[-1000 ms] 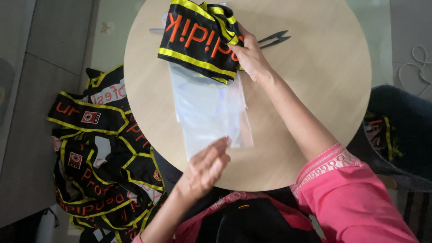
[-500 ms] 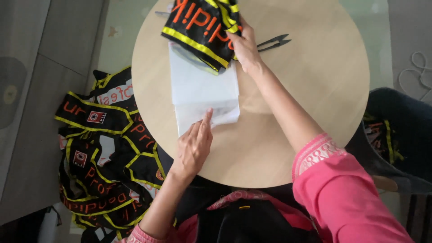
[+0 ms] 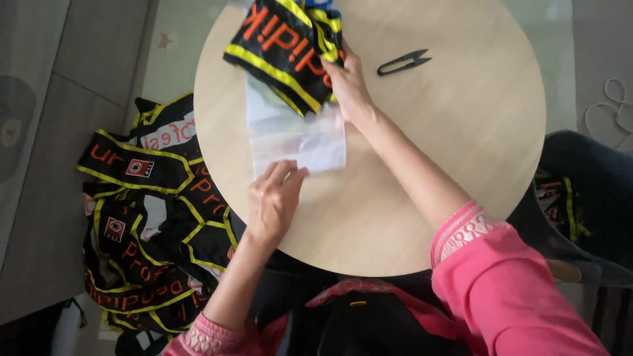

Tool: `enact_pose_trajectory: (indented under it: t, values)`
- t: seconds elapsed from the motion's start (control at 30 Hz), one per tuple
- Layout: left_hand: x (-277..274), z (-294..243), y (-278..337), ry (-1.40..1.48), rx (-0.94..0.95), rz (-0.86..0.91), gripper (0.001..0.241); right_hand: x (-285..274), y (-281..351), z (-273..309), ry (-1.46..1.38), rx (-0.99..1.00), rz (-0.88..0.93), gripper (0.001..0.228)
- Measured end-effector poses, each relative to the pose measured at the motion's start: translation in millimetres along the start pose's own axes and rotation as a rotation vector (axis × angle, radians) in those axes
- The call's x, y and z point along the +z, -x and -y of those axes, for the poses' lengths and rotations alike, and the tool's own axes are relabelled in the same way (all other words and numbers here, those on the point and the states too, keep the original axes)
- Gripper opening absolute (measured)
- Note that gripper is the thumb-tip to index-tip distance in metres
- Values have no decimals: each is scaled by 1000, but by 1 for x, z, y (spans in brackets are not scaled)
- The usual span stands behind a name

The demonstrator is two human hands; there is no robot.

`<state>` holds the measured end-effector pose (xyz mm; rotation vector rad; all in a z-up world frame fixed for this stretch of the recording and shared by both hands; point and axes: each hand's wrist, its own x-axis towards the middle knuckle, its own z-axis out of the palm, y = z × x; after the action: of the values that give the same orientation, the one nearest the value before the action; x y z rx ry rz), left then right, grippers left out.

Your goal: Trimming loose threads from embroidered sashes, folding them, and placing them into plastic bags.

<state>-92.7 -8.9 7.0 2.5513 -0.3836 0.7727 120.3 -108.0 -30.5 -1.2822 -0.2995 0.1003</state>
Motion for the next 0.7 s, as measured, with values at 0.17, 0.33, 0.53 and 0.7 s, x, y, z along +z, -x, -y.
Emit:
enact_pose_trajectory:
  t: [0.17, 0.33, 0.53, 0.7]
  values:
    - [-19, -23, -23, -19, 81, -32, 5, -2, -19, 7, -128, 255, 27, 34]
    - [-31, -52, -6, 35, 57, -25, 6, 5, -18, 15, -120, 353, -95, 35]
    - [-6, -30, -1, 17, 12, 128, 31, 3, -23, 0, -170, 329, -145, 25]
    - [20, -7, 0, -112, 137, 93, 40, 3, -23, 5, -139, 310, -167, 26]
